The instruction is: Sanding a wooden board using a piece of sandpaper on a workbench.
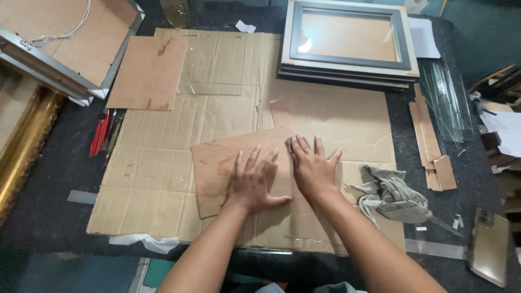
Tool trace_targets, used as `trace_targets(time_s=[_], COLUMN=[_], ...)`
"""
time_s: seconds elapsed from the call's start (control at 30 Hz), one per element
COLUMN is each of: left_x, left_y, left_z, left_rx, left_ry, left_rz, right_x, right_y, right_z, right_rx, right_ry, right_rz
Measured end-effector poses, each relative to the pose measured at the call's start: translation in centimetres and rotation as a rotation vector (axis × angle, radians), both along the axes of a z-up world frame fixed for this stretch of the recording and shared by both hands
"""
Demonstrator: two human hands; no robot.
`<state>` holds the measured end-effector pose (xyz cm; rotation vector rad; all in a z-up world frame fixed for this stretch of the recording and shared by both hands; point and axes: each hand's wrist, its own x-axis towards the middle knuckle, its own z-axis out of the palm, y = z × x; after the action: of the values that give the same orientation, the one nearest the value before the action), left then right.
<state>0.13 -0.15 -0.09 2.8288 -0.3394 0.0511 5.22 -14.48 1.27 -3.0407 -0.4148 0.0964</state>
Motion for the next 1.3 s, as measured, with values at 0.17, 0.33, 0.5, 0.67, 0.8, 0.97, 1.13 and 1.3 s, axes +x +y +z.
trace_targets(time_s=[0.17,0.33,0.5,0.67,0.8,0.97,1.13,1.3], left_x=[-0.2,-0.1,-0.2,-0.2,-0.4,-0.2,-0.3,-0.5], left_y=[0.1,0.1,0.2,0.1,0.0,0.2,0.2,0.1], left_z=[-0.4,0.1,-0.2,-0.6,-0.1,0.0,0.3,1.0], left_rx=[0.001,0.010,0.034,0.011,0.012,0.027,0.010,0.023], left_ry=[-0.031,-0.046,-0.029,-0.060,-0.040,-0.030,-0.031,0.020], left_rz=[0.003,-0.001,-0.012,-0.003,-0.009,-0.008,-0.005,-0.012], right_x=[-2.2,-1.4,-0.1,-4.2,-1.6,0.3,-3.2,-0.8], right_y=[-1.0,-1.3,-0.9,-1.3,-0.7,-0.1,-2.2,-1.2], right_z=[0.9,-0.6,-1.9,1.5,-0.8,-1.4,-1.6,-1.7], right_rx=[-0.067,-0.084,-0.048,-0.068,-0.013,-0.009,-0.070,0.009], right_ry=[0.042,0.066,-0.117,-0.079,-0.120,-0.105,-0.073,-0.154], right_rz=[0.013,0.016,0.039,0.109,0.077,0.039,0.045,0.019])
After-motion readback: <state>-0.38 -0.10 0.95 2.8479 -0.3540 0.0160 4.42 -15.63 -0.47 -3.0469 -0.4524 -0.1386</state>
